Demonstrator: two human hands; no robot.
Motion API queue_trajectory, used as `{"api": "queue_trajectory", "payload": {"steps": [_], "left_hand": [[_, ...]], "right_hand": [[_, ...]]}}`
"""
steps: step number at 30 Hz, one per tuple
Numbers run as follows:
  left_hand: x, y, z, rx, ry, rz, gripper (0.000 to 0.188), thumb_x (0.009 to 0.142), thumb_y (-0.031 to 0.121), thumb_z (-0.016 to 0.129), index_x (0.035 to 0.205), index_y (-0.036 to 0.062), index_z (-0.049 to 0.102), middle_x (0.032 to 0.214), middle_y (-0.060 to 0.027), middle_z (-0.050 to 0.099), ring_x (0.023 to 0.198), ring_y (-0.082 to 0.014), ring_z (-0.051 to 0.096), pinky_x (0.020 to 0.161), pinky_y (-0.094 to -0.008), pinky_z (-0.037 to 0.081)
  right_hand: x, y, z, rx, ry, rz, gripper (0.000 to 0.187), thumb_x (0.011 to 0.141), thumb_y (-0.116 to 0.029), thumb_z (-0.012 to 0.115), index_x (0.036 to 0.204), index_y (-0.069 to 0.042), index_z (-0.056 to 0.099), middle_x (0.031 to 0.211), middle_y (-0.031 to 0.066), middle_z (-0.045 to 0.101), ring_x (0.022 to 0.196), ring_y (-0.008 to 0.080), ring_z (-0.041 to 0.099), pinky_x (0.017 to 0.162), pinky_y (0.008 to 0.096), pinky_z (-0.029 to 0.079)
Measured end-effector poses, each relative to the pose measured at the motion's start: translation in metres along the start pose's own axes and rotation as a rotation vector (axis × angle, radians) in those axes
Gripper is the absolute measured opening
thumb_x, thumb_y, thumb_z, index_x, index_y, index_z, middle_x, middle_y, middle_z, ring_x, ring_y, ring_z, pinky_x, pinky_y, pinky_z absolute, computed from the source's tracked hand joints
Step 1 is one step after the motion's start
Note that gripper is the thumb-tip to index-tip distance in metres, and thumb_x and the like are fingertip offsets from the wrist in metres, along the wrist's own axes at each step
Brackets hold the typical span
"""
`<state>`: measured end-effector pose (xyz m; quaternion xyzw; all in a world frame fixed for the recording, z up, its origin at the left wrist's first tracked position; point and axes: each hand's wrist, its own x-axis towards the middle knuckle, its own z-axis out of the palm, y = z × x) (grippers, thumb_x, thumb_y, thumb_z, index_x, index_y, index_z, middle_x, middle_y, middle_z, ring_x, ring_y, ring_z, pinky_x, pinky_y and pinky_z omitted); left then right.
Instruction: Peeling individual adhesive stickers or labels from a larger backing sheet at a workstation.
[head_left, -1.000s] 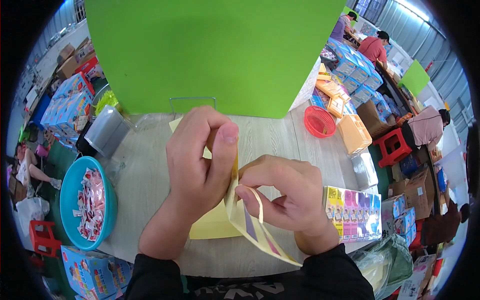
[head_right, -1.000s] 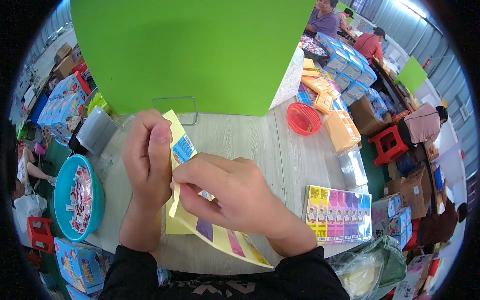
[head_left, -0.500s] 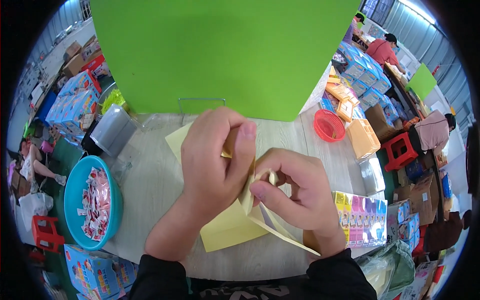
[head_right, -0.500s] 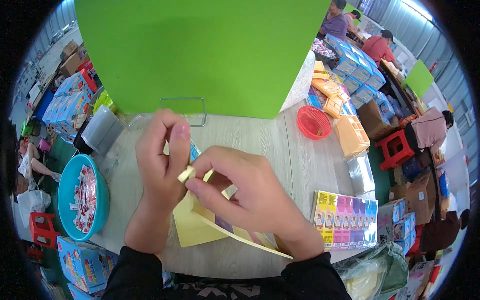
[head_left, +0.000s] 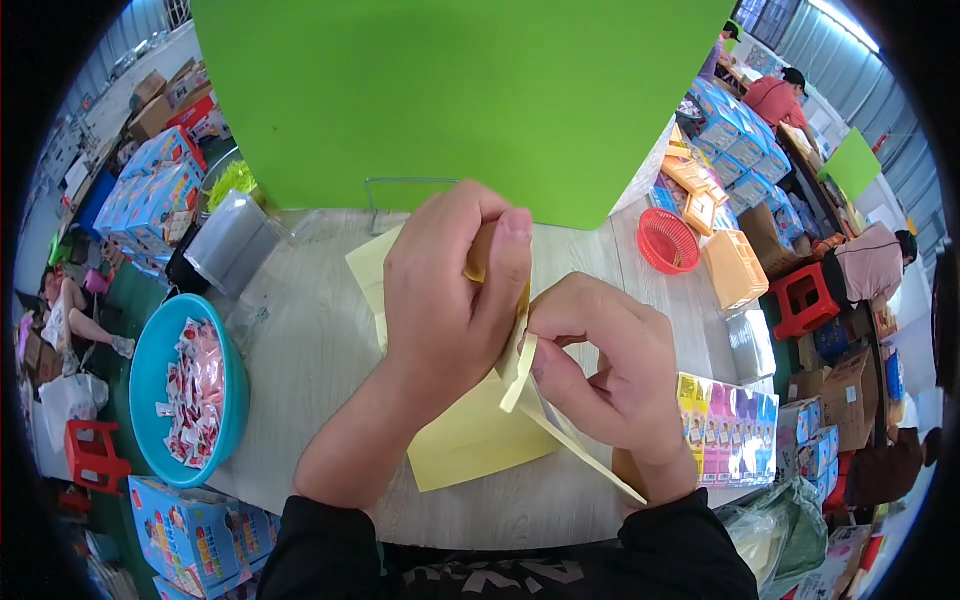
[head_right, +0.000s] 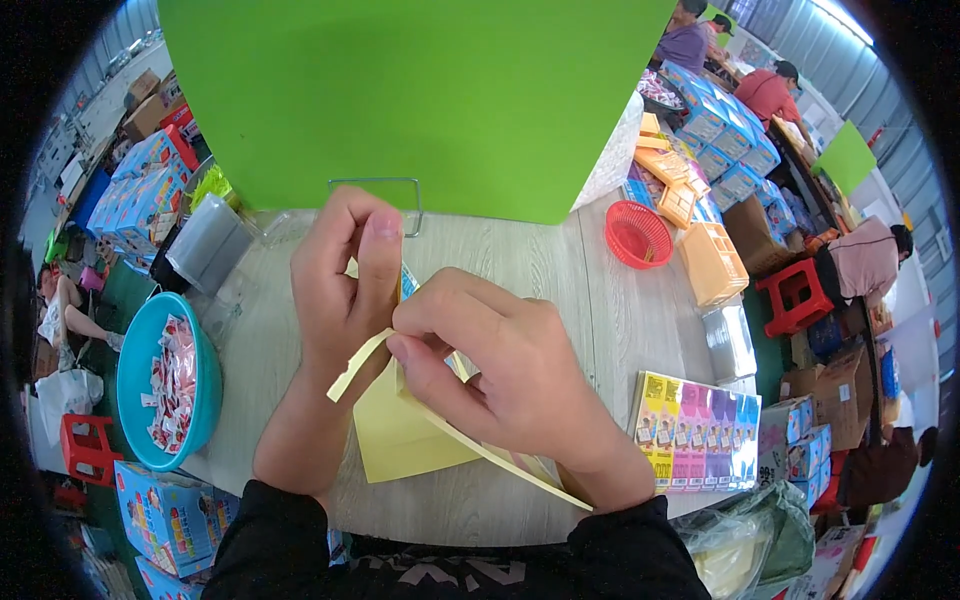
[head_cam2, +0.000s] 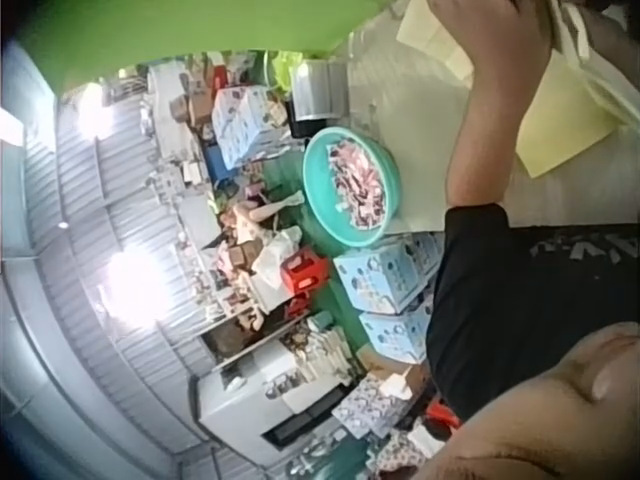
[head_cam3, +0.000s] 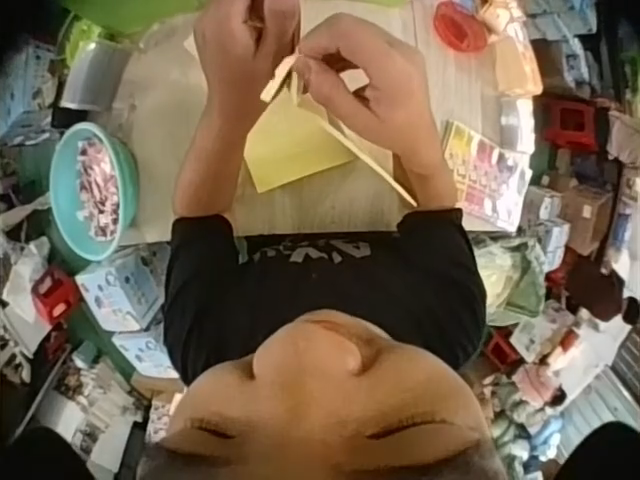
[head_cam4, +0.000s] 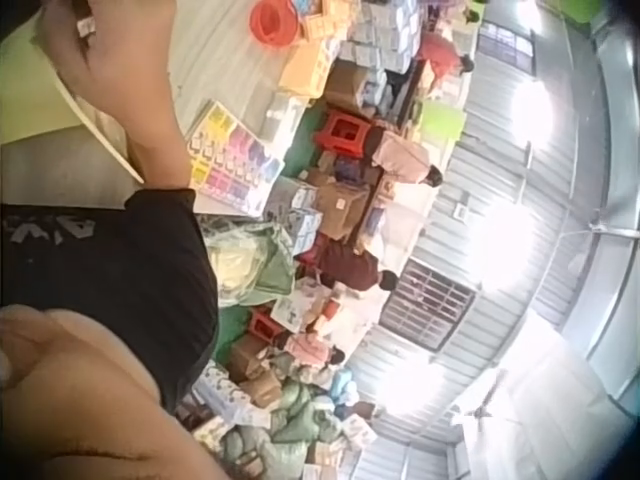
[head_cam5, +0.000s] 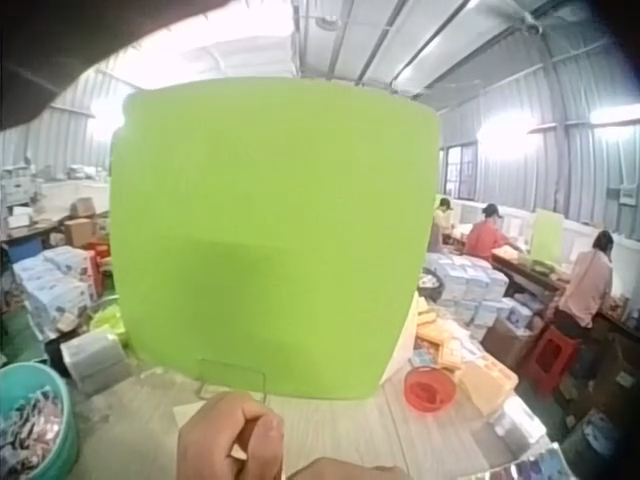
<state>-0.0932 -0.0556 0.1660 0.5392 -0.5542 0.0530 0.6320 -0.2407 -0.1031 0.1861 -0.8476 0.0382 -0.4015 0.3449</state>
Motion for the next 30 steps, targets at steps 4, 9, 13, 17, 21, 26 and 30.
{"api": "queue_trajectory", "payload": {"steps": [4, 9, 13, 17, 21, 26, 30], "left_hand": [[0.001, 0.002, -0.002, -0.023, -0.020, -0.082, 0.015, 0.093, 0.013, 0.057, 0.082, 0.0027, 0.055, 0.067, -0.0103, 0.051, 0.060, -0.0260, 0.048, 0.056, -0.0369, 0.038], [0.001, 0.003, -0.001, -0.035, -0.003, -0.112, 0.016, 0.094, 0.014, 0.057, 0.082, 0.0029, 0.055, 0.067, -0.0104, 0.051, 0.060, -0.0262, 0.048, 0.056, -0.0369, 0.038], [0.000, -0.002, 0.000, 0.005, -0.014, -0.020, 0.019, 0.095, 0.015, 0.056, 0.082, 0.0025, 0.054, 0.068, -0.0054, 0.049, 0.063, -0.0174, 0.044, 0.058, -0.0316, 0.036], [-0.001, -0.006, 0.001, 0.052, 0.002, 0.044, 0.020, 0.096, 0.013, 0.054, 0.081, 0.0008, 0.052, 0.068, -0.0011, 0.046, 0.063, -0.0080, 0.040, 0.056, -0.0252, 0.034], [0.001, -0.008, 0.001, 0.010, 0.013, 0.004, 0.018, 0.095, 0.011, 0.054, 0.080, 0.0008, 0.052, 0.068, -0.0010, 0.046, 0.063, -0.0077, 0.040, 0.057, -0.0242, 0.035], [0.005, -0.008, 0.001, 0.003, 0.017, 0.012, 0.019, 0.096, 0.012, 0.054, 0.080, 0.0013, 0.052, 0.069, -0.0001, 0.045, 0.063, -0.0069, 0.039, 0.056, -0.0237, 0.033], [0.002, -0.006, -0.002, -0.001, -0.009, -0.043, 0.020, 0.097, 0.014, 0.053, 0.081, 0.0018, 0.051, 0.069, 0.0007, 0.044, 0.063, -0.0066, 0.037, 0.055, -0.0241, 0.032]], "right_hand": [[-0.001, -0.007, 0.003, 0.200, 0.000, 0.289, 0.005, 0.082, 0.003, 0.061, 0.087, 0.004, 0.060, 0.079, 0.0098, 0.062, 0.069, 0.0144, 0.063, 0.064, 0.0240, 0.051], [0.000, -0.006, -0.004, 0.205, -0.074, 0.264, 0.006, 0.085, 0.000, 0.062, 0.089, 0.004, 0.062, 0.078, 0.0081, 0.063, 0.070, 0.0123, 0.065, 0.065, 0.0233, 0.052], [-0.003, 0.002, 0.000, 0.118, -0.067, 0.174, 0.007, 0.085, -0.003, 0.066, 0.086, -0.001, 0.059, 0.077, 0.0079, 0.064, 0.066, 0.0174, 0.069, 0.058, 0.0267, 0.054], [-0.002, 0.003, 0.001, 0.067, -0.072, 0.137, 0.009, 0.083, -0.003, 0.068, 0.086, -0.002, 0.059, 0.076, 0.0077, 0.063, 0.064, 0.0180, 0.067, 0.057, 0.0281, 0.052], [0.001, 0.004, 0.003, -0.067, -0.037, -0.006, 0.011, 0.082, -0.002, 0.069, 0.085, -0.004, 0.058, 0.073, 0.0069, 0.060, 0.061, 0.0172, 0.065, 0.051, 0.0280, 0.049], [0.001, 0.002, 0.007, -0.187, 0.007, -0.079, 0.013, 0.083, -0.005, 0.070, 0.086, -0.005, 0.057, 0.072, 0.0061, 0.059, 0.058, 0.0155, 0.063, 0.047, 0.0275, 0.048], [-0.002, -0.001, 0.007, -0.040, -0.053, 0.087, 0.012, 0.084, -0.005, 0.069, 0.086, -0.002, 0.057, 0.074, 0.0075, 0.059, 0.059, 0.0173, 0.062, 0.052, 0.0276, 0.048]]}}
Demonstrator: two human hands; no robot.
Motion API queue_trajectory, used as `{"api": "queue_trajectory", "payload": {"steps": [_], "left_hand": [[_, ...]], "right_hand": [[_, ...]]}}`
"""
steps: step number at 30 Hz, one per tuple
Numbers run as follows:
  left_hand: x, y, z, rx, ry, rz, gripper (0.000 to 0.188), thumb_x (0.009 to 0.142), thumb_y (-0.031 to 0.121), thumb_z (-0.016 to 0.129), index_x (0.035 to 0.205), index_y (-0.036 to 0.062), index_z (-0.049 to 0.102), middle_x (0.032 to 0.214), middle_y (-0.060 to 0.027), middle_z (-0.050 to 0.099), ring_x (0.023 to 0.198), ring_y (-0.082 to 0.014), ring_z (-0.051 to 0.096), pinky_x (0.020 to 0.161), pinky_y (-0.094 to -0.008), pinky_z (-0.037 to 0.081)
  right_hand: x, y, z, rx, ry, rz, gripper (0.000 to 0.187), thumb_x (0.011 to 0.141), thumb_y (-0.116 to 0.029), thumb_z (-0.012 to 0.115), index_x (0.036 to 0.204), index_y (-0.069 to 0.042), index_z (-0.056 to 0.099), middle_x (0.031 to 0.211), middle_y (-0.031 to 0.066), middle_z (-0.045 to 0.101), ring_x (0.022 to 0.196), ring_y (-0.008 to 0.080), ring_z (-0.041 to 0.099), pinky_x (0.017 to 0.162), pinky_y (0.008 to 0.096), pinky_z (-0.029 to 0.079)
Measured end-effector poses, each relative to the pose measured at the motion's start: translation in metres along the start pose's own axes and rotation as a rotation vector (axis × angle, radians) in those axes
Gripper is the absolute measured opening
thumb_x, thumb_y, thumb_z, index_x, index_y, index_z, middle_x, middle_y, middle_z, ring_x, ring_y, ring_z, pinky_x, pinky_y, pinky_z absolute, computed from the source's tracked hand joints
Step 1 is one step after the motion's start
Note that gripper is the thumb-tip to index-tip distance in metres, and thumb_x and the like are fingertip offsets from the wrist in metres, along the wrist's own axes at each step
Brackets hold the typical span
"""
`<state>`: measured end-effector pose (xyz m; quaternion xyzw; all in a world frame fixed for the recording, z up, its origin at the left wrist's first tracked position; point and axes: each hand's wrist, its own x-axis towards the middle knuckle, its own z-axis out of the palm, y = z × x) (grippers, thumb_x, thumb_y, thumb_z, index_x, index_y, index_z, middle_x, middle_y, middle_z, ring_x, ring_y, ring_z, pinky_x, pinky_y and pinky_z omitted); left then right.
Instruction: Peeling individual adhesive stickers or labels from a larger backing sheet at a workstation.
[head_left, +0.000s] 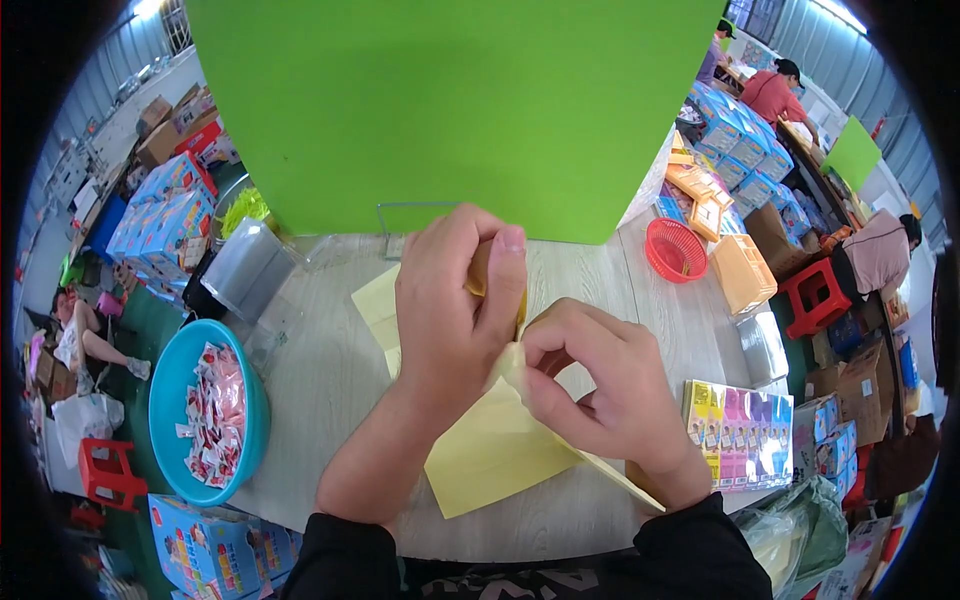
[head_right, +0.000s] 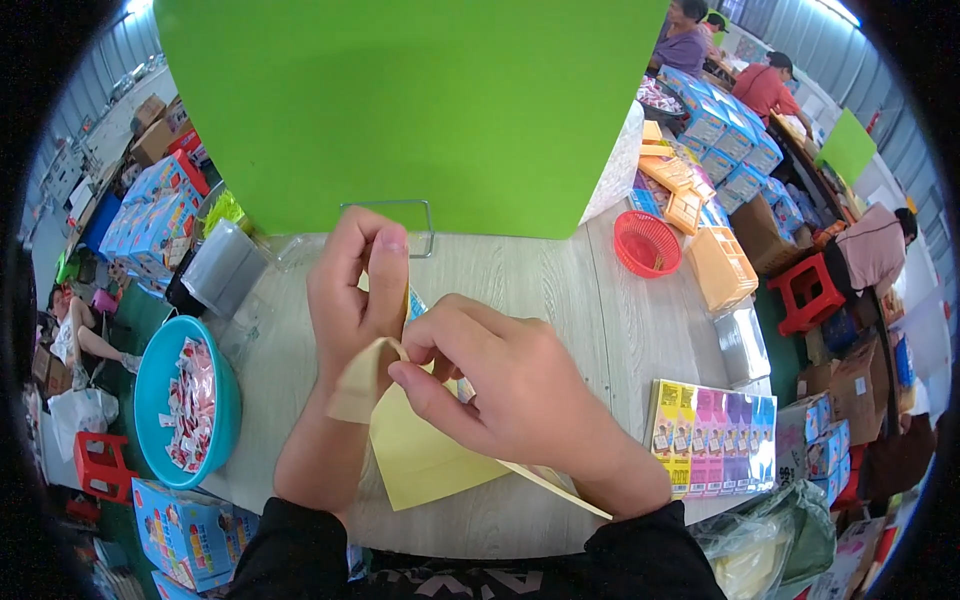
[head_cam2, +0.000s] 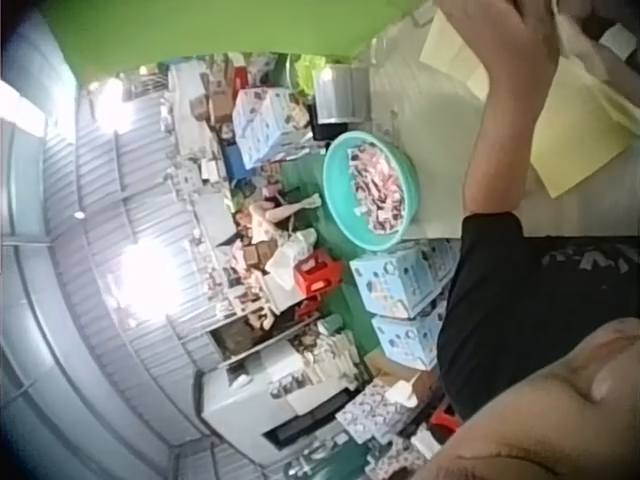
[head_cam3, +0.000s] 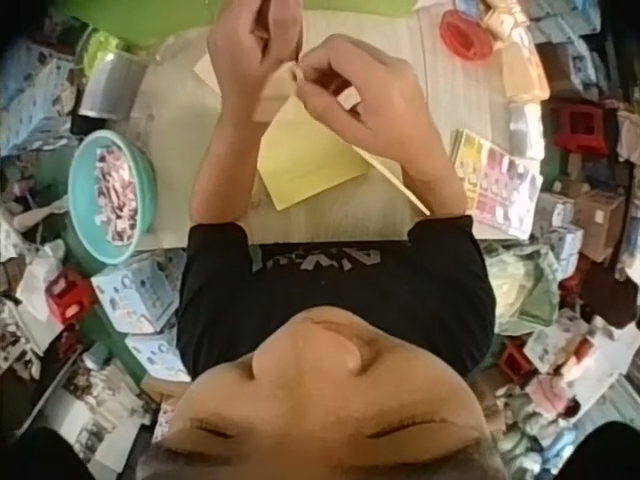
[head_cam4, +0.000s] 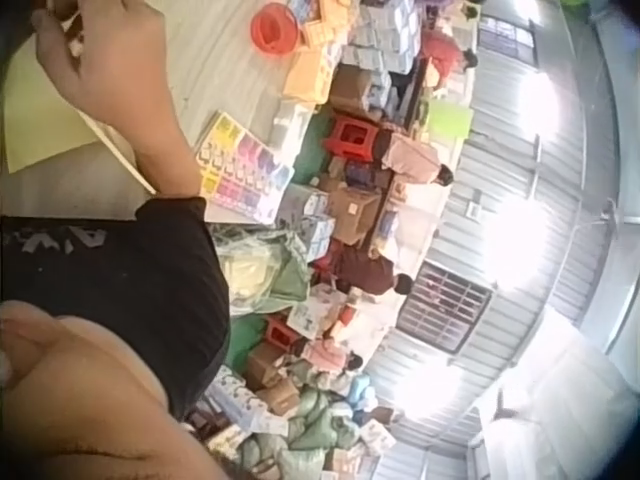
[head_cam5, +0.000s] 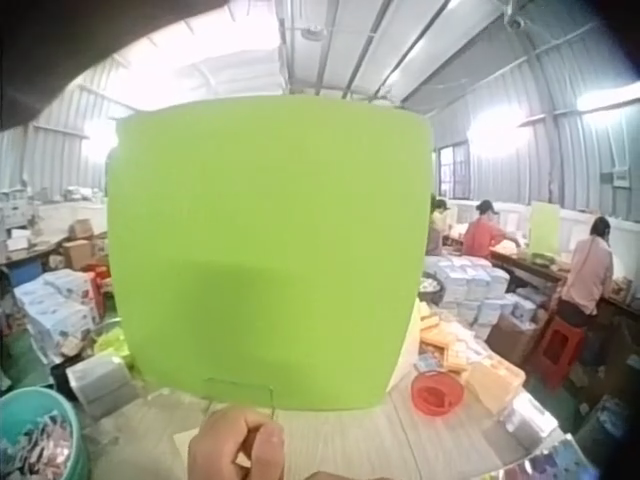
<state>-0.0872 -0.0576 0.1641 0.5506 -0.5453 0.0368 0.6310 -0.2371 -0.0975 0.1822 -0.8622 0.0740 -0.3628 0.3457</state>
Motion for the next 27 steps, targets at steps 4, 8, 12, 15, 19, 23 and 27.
{"api": "queue_trajectory", "payload": {"steps": [4, 8, 12, 15, 19, 23, 27], "left_hand": [[0.001, 0.005, 0.001, 0.024, -0.005, -0.080, 0.017, 0.094, 0.016, 0.056, 0.082, 0.0049, 0.055, 0.067, -0.0085, 0.051, 0.066, -0.0270, 0.049, 0.070, -0.0370, 0.039], [0.000, 0.004, 0.000, 0.036, -0.003, -0.119, 0.016, 0.094, 0.016, 0.056, 0.082, 0.0044, 0.055, 0.067, -0.0089, 0.051, 0.066, -0.0267, 0.049, 0.070, -0.0365, 0.039], [0.000, 0.002, -0.001, 0.011, 0.004, -0.082, 0.017, 0.094, 0.016, 0.056, 0.081, 0.0040, 0.055, 0.068, -0.0093, 0.052, 0.065, -0.0273, 0.048, 0.069, -0.0369, 0.039], [-0.001, 0.001, -0.001, 0.016, 0.017, -0.067, 0.018, 0.094, 0.016, 0.055, 0.080, 0.0039, 0.054, 0.068, -0.0092, 0.053, 0.065, -0.0263, 0.048, 0.067, -0.0367, 0.039], [-0.001, -0.002, 0.001, -0.059, 0.022, -0.109, 0.019, 0.095, 0.015, 0.055, 0.080, 0.0036, 0.054, 0.065, -0.0076, 0.051, 0.060, -0.0210, 0.045, 0.059, -0.0342, 0.037], [0.001, -0.007, -0.001, -0.123, 0.043, -0.061, 0.020, 0.096, 0.014, 0.054, 0.080, 0.0023, 0.053, 0.062, -0.0049, 0.047, 0.054, -0.0149, 0.040, 0.051, -0.0309, 0.033], [0.006, 0.002, -0.001, -0.194, 0.071, -0.072, 0.021, 0.096, 0.014, 0.054, 0.080, 0.0018, 0.053, 0.061, -0.0036, 0.046, 0.053, -0.0125, 0.039, 0.049, -0.0296, 0.032]], "right_hand": [[0.001, 0.001, -0.003, 0.110, -0.058, 0.035, 0.009, 0.084, -0.001, 0.066, 0.085, -0.001, 0.057, 0.073, 0.0090, 0.059, 0.060, 0.0189, 0.060, 0.056, 0.0275, 0.048], [0.000, 0.003, -0.002, 0.071, -0.034, -0.009, 0.008, 0.085, 0.000, 0.064, 0.085, -0.001, 0.056, 0.072, 0.0088, 0.057, 0.059, 0.0198, 0.059, 0.055, 0.0282, 0.046], [-0.001, 0.003, -0.001, 0.046, -0.026, -0.035, 0.007, 0.084, 0.001, 0.063, 0.085, -0.002, 0.056, 0.072, 0.0085, 0.057, 0.059, 0.0209, 0.058, 0.054, 0.0287, 0.045], [0.000, 0.006, 0.002, 0.033, 0.010, -0.114, 0.008, 0.086, -0.002, 0.063, 0.086, -0.003, 0.055, 0.073, 0.0076, 0.056, 0.055, 0.0209, 0.057, 0.050, 0.0302, 0.044], [0.000, 0.008, 0.006, 0.034, 0.038, -0.158, 0.010, 0.087, -0.005, 0.064, 0.088, -0.005, 0.054, 0.073, 0.0063, 0.055, 0.051, 0.0207, 0.055, 0.046, 0.0316, 0.043], [0.000, 0.006, 0.003, 0.104, -0.045, -0.035, 0.007, 0.087, -0.004, 0.062, 0.087, -0.002, 0.056, 0.076, 0.0080, 0.057, 0.061, 0.0187, 0.057, 0.056, 0.0277, 0.046], [0.001, -0.001, -0.004, 0.200, -0.027, 0.055, 0.008, 0.086, -0.006, 0.065, 0.086, -0.001, 0.058, 0.075, 0.0073, 0.058, 0.061, 0.0166, 0.059, 0.058, 0.0264, 0.047]]}}
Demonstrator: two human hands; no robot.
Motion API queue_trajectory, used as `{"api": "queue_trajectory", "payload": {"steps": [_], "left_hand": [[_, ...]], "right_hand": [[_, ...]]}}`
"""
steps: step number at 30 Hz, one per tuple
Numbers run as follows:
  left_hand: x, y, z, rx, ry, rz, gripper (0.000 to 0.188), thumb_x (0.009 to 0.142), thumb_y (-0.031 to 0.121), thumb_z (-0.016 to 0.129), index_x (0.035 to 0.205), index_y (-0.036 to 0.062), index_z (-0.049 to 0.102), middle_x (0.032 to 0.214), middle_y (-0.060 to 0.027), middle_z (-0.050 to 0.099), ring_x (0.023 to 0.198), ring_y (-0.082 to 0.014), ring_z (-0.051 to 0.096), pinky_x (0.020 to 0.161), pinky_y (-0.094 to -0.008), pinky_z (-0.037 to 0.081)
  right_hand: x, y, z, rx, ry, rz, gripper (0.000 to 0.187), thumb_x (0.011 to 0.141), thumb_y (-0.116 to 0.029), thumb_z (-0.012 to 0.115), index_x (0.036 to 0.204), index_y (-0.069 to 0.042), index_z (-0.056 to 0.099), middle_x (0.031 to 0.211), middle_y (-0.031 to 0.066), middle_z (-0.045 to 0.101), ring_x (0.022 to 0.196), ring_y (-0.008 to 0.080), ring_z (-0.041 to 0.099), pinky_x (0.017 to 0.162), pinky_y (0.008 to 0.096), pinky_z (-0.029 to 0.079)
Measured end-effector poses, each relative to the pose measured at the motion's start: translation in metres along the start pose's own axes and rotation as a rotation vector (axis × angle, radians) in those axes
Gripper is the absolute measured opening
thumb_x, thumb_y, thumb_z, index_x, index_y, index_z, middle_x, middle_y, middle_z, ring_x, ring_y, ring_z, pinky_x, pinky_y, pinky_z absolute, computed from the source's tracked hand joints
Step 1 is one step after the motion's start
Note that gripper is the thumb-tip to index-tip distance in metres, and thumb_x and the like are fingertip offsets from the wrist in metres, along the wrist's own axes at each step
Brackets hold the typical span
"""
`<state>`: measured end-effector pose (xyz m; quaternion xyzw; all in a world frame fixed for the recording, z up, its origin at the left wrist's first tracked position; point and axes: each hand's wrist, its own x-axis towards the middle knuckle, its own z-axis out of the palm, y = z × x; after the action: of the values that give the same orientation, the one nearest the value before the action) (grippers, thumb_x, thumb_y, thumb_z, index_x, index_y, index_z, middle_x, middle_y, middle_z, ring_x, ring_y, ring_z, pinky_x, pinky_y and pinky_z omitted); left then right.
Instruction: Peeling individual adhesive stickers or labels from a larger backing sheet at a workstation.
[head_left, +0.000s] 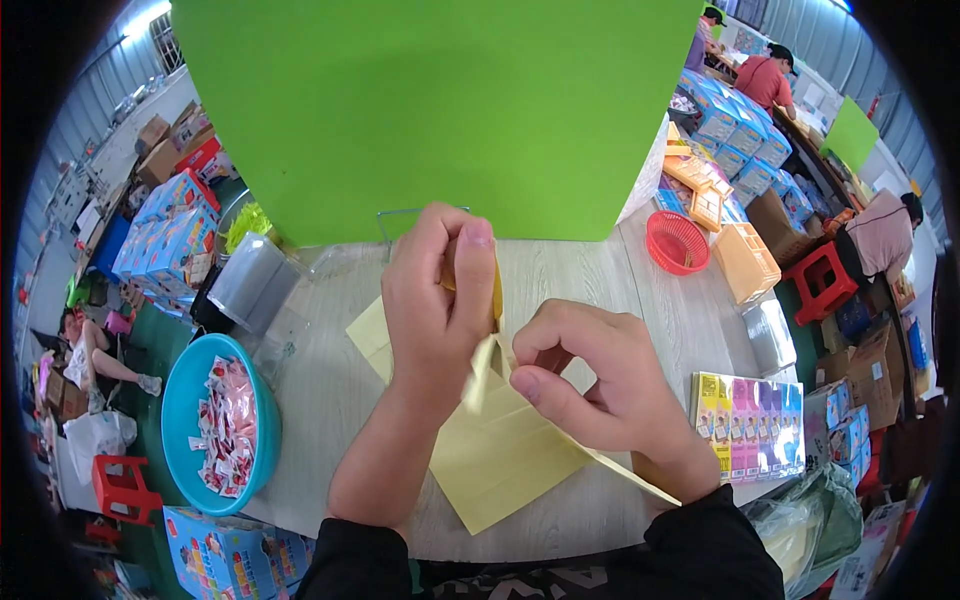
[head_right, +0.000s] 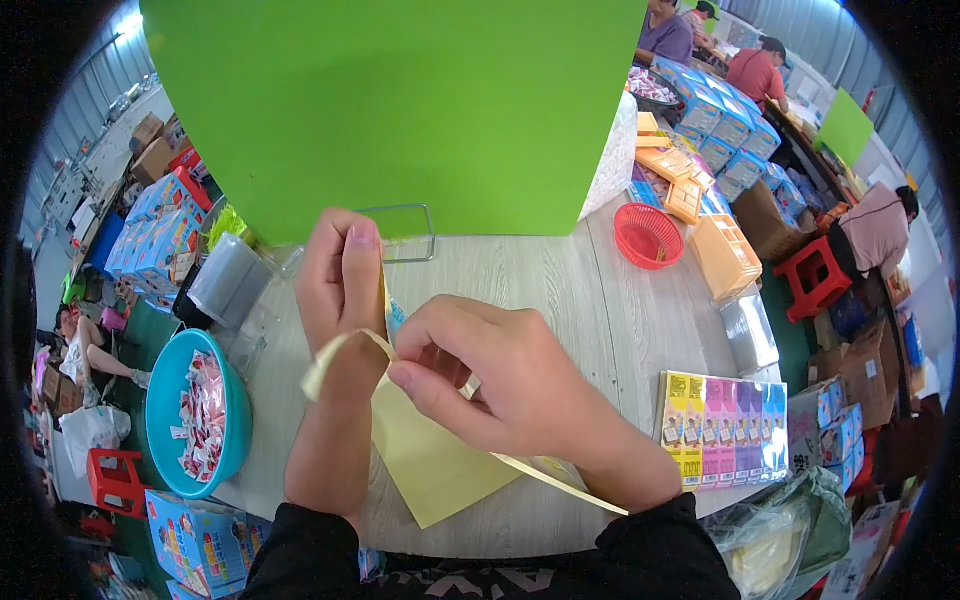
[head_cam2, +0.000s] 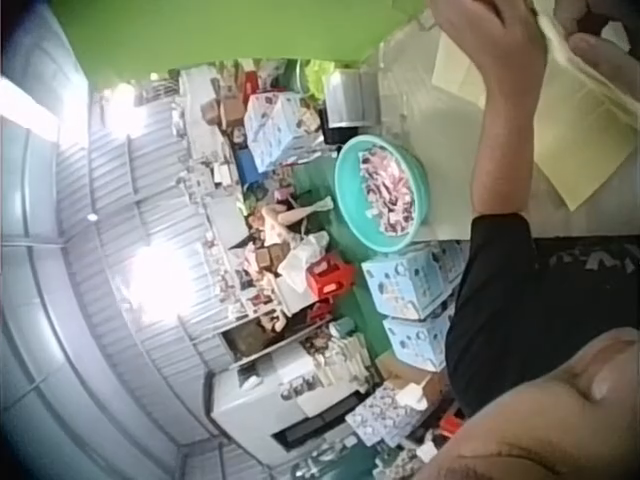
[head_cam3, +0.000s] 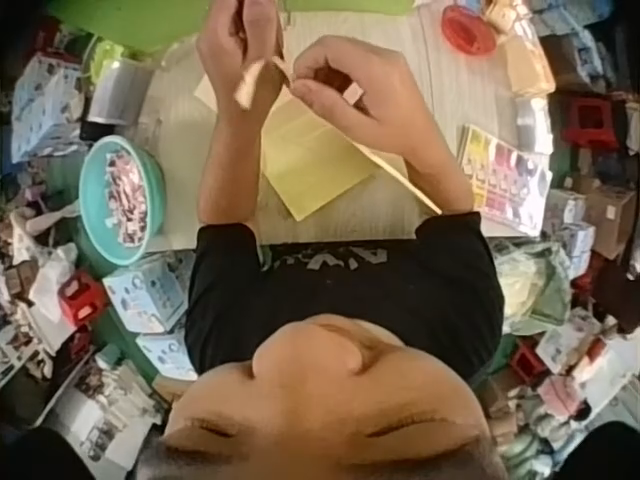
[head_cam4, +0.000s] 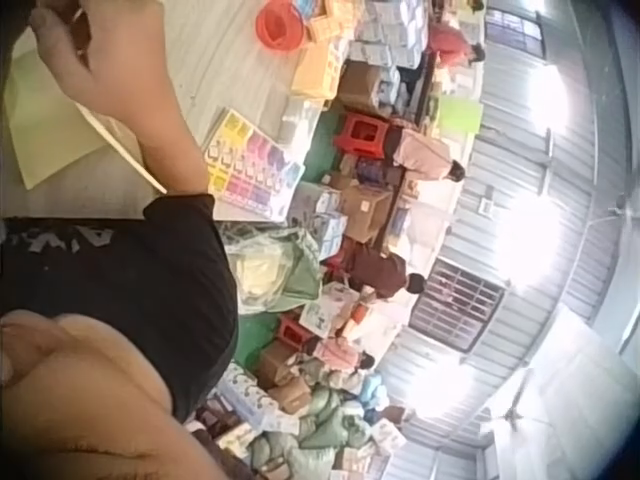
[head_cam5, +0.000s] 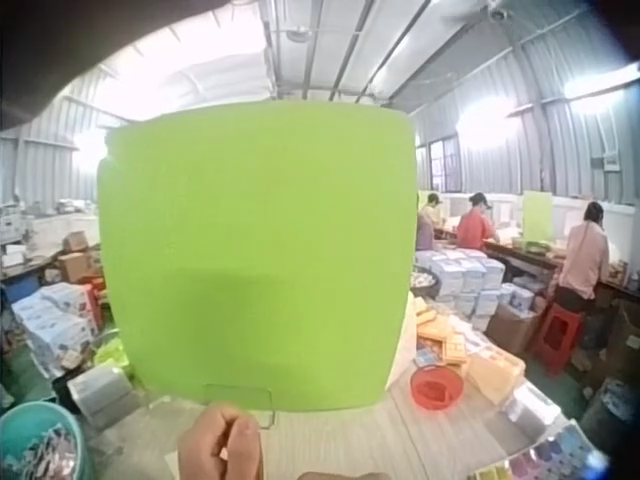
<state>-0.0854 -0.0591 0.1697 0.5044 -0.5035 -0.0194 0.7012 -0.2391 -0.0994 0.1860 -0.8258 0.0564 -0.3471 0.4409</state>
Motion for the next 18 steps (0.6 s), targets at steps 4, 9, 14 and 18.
{"api": "queue_trajectory", "payload": {"steps": [4, 9, 14, 18], "left_hand": [[-0.003, -0.006, -0.002, 0.097, -0.019, -0.031, 0.019, 0.095, 0.014, 0.054, 0.080, 0.0032, 0.053, 0.061, -0.0056, 0.047, 0.054, -0.0180, 0.041, 0.058, -0.0322, 0.036], [-0.002, -0.010, -0.002, 0.162, -0.029, -0.001, 0.018, 0.095, 0.015, 0.053, 0.080, 0.0049, 0.053, 0.062, -0.0070, 0.048, 0.058, -0.0235, 0.043, 0.069, -0.0345, 0.037], [-0.001, -0.010, -0.001, 0.136, -0.005, -0.005, 0.021, 0.097, 0.017, 0.050, 0.079, 0.0055, 0.052, 0.061, -0.0050, 0.047, 0.058, -0.0228, 0.040, 0.065, -0.0357, 0.035], [-0.001, -0.013, -0.002, 0.089, -0.004, 0.004, 0.023, 0.098, 0.018, 0.049, 0.079, 0.0055, 0.051, 0.061, -0.0051, 0.046, 0.057, -0.0224, 0.039, 0.063, -0.0364, 0.034]], "right_hand": [[0.002, 0.004, -0.001, -0.006, -0.044, -0.015, 0.008, 0.087, -0.003, 0.065, 0.086, -0.001, 0.057, 0.075, 0.0080, 0.060, 0.061, 0.0144, 0.064, 0.053, 0.0260, 0.052], [0.000, 0.002, 0.003, -0.082, -0.012, -0.009, 0.008, 0.082, -0.001, 0.065, 0.084, -0.003, 0.058, 0.072, 0.0061, 0.058, 0.059, 0.0170, 0.061, 0.056, 0.0260, 0.047], [-0.002, 0.002, 0.003, -0.279, -0.033, -0.105, 0.013, 0.082, -0.003, 0.067, 0.085, -0.005, 0.055, 0.071, 0.0051, 0.058, 0.057, 0.0172, 0.061, 0.052, 0.0261, 0.047], [-0.002, 0.002, 0.006, -0.349, -0.016, -0.128, 0.014, 0.083, -0.004, 0.069, 0.086, -0.005, 0.055, 0.071, 0.0049, 0.058, 0.057, 0.0169, 0.062, 0.051, 0.0261, 0.048]]}}
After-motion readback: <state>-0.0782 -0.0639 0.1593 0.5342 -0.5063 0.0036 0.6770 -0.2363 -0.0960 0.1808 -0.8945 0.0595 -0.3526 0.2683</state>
